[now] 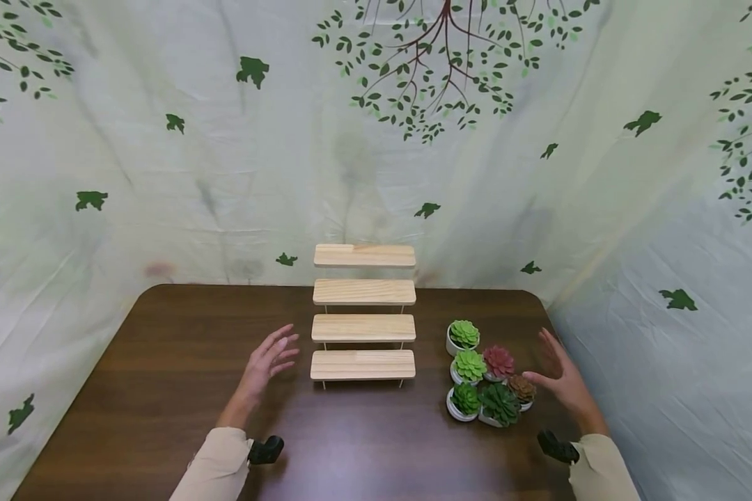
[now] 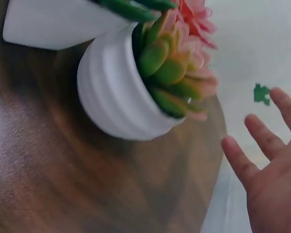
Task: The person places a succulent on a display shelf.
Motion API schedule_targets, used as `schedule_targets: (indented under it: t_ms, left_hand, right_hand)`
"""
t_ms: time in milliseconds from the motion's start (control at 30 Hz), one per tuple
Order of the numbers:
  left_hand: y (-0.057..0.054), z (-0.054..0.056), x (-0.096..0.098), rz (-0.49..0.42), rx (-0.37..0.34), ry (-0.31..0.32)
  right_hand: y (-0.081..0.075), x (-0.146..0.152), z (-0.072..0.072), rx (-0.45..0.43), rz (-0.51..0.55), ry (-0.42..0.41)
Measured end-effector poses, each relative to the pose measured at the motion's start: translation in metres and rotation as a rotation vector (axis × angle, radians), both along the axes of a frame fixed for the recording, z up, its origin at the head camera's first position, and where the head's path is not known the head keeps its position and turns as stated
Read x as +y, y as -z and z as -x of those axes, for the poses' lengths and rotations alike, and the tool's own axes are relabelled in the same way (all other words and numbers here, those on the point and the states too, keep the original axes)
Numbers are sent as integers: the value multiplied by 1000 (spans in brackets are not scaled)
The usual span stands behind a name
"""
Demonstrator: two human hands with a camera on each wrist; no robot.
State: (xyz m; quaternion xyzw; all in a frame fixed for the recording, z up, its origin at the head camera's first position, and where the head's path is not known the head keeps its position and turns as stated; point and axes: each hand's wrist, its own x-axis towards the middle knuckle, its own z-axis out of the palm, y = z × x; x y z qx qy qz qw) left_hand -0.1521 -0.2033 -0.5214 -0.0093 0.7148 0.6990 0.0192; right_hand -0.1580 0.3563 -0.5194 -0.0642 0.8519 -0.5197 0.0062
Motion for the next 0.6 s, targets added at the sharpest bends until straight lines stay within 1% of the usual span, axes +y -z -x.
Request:
schedule_targets:
  t_ms: [67,167,300,367,500,600]
  left_hand:
    - [5,0,3,-67,-47,-1]
    - [12,-1,9,-153,-95,4]
    - [21,-2,19,-238,-140,-11]
    - [25,-3,24,-259,-162,-27]
    - [34,-5,31,-309,-188,-60]
    - [39,-6,36,-354,-188,-63]
  right_hand:
    - [6,2,-3,-12,28,-13]
    - [16,6,-10,-34,22,-12]
    - [29,9,-20,-41,8,-4]
    - [36,10,-26,-41,27,-14]
    - [47,11,-34,-66,152,-90]
    - [52,11,-37,-104,232,-141]
